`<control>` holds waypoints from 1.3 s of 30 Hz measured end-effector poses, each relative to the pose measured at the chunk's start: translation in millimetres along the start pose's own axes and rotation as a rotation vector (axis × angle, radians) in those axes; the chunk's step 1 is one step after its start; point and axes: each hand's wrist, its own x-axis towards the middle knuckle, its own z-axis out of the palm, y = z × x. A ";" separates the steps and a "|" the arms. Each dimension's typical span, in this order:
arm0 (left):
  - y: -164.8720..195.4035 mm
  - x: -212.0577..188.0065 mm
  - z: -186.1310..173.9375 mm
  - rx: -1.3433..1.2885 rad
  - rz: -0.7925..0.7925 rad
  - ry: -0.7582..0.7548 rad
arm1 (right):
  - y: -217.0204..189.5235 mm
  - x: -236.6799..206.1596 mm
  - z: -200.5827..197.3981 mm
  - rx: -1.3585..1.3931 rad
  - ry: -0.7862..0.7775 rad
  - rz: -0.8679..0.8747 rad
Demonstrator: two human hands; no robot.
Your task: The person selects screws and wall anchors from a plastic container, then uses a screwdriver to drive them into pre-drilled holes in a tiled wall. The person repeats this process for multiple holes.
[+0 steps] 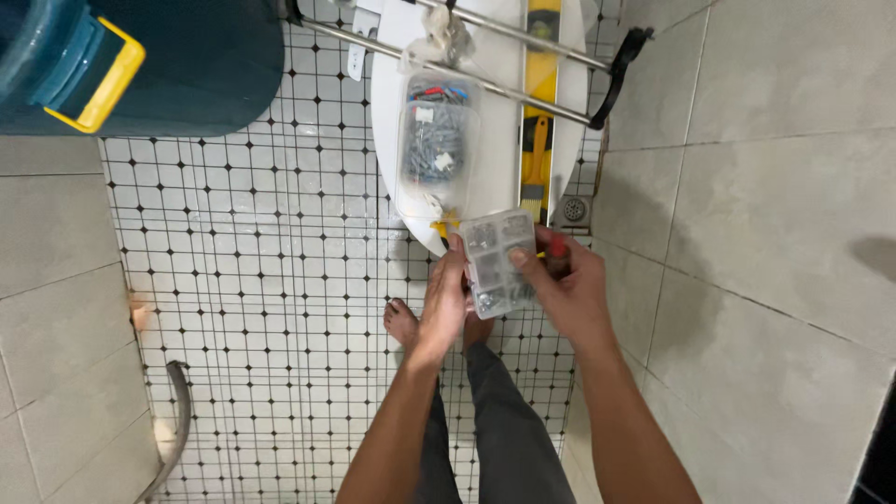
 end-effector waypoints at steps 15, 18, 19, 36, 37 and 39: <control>-3.7 19.3 28.7 -0.497 -0.082 0.049 | 15.0 9.4 26.4 -0.752 -0.017 -0.164; -3.5 30.4 24.5 -0.070 0.097 0.131 | 39.7 17.4 35.7 -0.661 0.019 -0.129; -4.1 34.0 24.6 -0.126 0.084 0.151 | 46.2 21.1 40.4 -0.629 0.038 -0.124; -7.5 74.5 14.3 0.144 0.022 0.397 | 60.2 61.6 65.7 -0.357 0.181 -0.108; -7.6 75.8 15.1 0.163 0.052 0.405 | 61.8 62.6 63.5 -0.321 0.166 -0.109; -9.0 79.5 16.7 0.199 0.121 0.425 | 64.9 65.3 59.0 -0.324 0.192 -0.083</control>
